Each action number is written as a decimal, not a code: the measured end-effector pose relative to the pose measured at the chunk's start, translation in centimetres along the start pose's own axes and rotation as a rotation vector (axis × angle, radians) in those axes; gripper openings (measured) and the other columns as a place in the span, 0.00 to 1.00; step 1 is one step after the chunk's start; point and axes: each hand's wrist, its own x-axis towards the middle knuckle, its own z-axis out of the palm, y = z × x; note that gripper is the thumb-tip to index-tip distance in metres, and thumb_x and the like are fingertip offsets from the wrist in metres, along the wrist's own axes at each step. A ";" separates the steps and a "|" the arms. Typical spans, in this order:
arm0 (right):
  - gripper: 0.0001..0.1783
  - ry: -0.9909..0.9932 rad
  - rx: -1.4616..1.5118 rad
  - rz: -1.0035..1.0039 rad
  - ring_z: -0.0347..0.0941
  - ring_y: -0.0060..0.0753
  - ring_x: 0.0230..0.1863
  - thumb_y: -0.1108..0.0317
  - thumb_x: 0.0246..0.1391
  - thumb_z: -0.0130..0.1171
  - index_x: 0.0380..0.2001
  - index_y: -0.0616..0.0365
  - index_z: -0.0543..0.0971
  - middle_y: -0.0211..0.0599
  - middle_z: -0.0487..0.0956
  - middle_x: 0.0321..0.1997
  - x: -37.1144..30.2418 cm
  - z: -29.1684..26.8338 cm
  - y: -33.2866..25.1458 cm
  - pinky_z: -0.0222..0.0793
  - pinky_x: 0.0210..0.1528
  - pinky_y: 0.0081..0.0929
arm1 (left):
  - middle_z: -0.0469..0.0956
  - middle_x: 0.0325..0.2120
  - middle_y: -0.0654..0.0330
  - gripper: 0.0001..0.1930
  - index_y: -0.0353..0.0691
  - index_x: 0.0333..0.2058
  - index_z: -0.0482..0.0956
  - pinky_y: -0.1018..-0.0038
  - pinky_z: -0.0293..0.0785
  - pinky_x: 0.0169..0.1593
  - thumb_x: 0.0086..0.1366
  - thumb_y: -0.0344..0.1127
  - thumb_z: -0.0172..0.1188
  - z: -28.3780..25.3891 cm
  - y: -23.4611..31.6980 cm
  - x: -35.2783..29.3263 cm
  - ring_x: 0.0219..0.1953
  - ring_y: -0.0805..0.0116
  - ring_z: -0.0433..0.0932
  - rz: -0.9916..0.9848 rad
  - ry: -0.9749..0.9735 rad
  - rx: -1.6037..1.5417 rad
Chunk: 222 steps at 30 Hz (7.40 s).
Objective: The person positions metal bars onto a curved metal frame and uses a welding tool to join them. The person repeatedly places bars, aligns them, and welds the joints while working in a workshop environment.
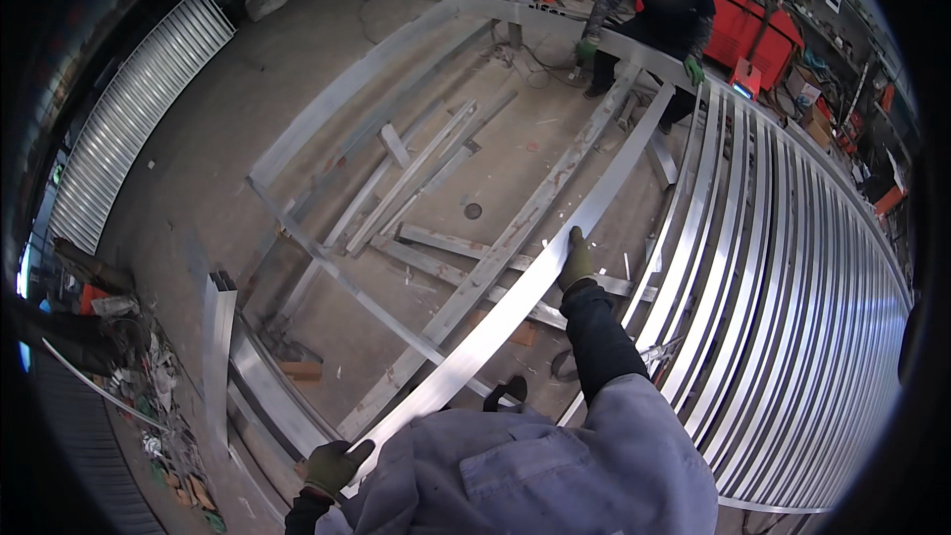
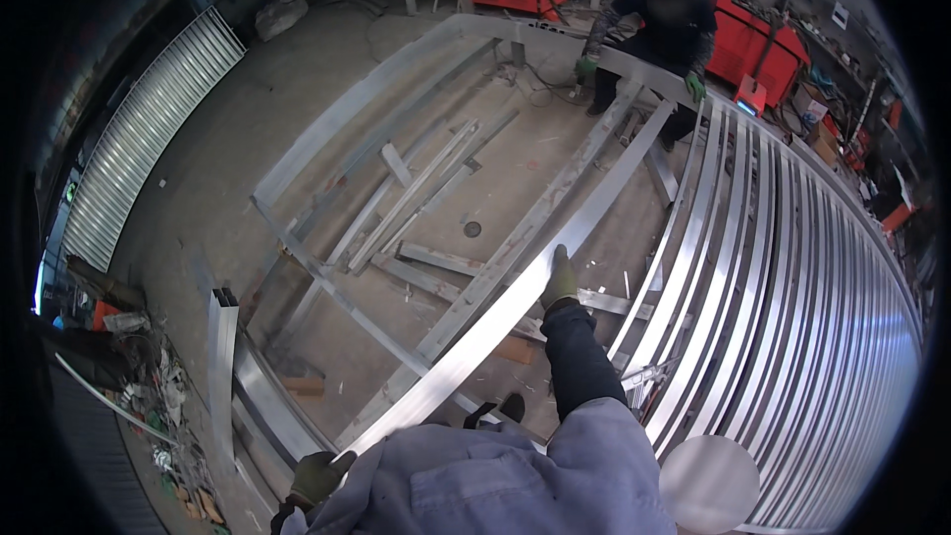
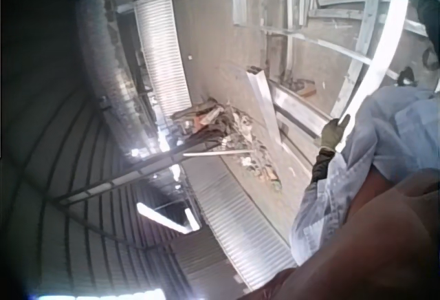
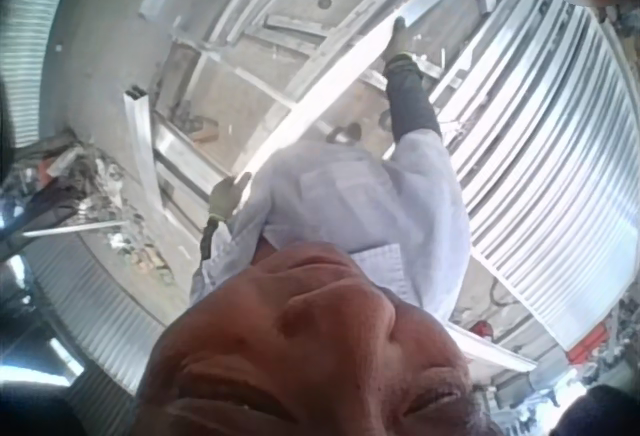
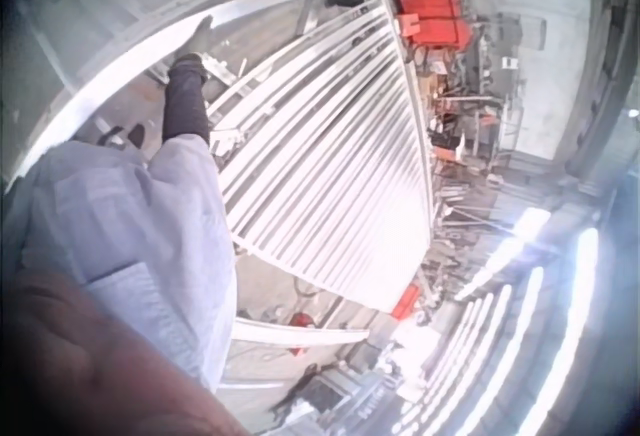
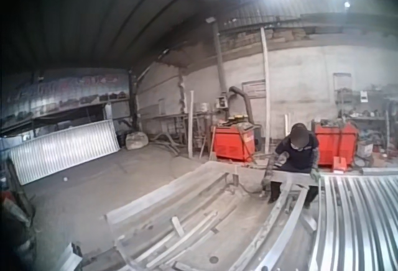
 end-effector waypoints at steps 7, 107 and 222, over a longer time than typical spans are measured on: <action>0.38 -0.022 0.092 -0.132 0.80 0.38 0.56 0.40 0.68 0.62 0.67 0.59 0.76 0.38 0.82 0.57 6.5 -4.4 -5.9 0.77 0.61 0.41 | 0.86 0.29 0.43 0.37 0.36 0.34 0.92 0.53 0.80 0.44 0.67 0.72 0.63 2.0 5.2 3.3 0.36 0.40 0.86 0.107 0.007 -0.113; 0.25 0.264 -0.978 0.204 0.83 0.29 0.47 0.50 0.63 0.75 0.53 0.59 0.87 0.34 0.88 0.46 -22.4 -34.7 12.2 0.77 0.54 0.30 | 0.86 0.23 0.52 0.32 0.30 0.38 0.88 0.67 0.87 0.38 0.64 0.62 0.75 44.6 29.3 27.4 0.27 0.61 0.88 0.679 -1.264 0.032; 0.48 -0.001 -1.062 -0.006 0.86 0.44 0.56 0.96 0.53 0.57 0.69 0.33 0.80 0.40 0.85 0.62 -24.3 -38.3 12.9 0.85 0.60 0.37 | 0.88 0.29 0.50 0.33 0.33 0.45 0.88 0.63 0.87 0.38 0.64 0.63 0.73 43.9 30.1 28.1 0.30 0.56 0.89 0.709 -1.390 0.144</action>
